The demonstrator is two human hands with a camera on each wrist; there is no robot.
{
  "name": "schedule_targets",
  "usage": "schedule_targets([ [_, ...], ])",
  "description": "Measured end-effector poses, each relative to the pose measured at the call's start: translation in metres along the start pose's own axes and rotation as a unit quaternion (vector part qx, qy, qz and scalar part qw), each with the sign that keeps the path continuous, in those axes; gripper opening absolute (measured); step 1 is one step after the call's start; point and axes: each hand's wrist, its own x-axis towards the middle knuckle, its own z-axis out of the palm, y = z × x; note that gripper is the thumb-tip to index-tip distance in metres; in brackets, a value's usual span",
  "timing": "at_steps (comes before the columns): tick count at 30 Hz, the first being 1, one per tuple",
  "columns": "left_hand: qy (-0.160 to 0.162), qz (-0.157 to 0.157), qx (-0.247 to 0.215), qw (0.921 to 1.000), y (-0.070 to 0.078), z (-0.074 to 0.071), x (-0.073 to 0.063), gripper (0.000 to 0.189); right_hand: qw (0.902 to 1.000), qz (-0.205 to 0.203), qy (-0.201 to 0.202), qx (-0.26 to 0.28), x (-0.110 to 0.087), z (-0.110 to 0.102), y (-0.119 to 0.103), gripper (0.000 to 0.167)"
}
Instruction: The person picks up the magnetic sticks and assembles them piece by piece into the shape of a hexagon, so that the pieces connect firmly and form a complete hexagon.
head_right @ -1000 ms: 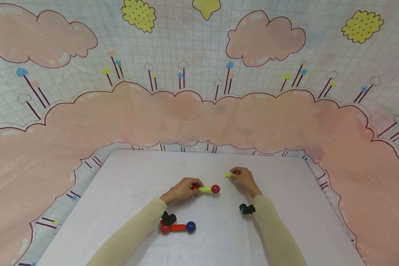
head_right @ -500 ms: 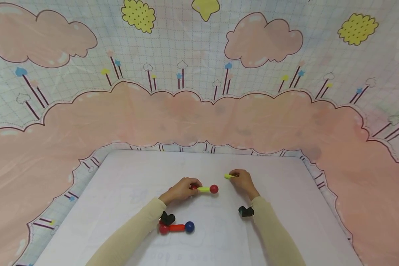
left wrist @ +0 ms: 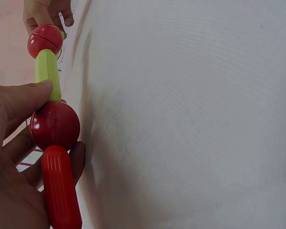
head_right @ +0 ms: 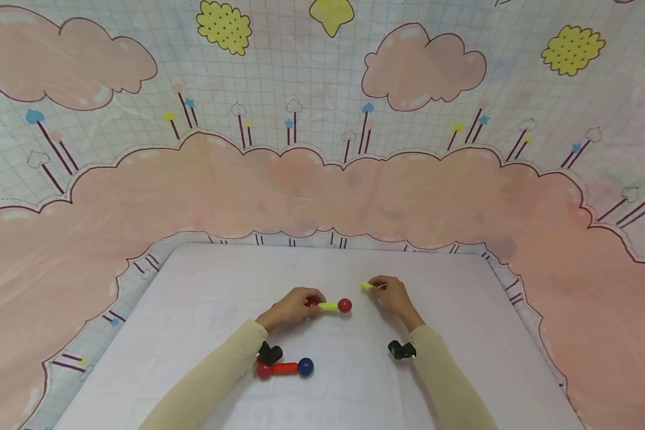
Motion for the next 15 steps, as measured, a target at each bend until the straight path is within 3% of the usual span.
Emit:
schedule_targets([
  [15, -0.004, -0.012, -0.013, 0.9998, 0.003, -0.002, -0.001, 0.02, 0.9993, -0.036, -0.006, 0.01, -0.029, 0.002, -0.007, 0.025],
])
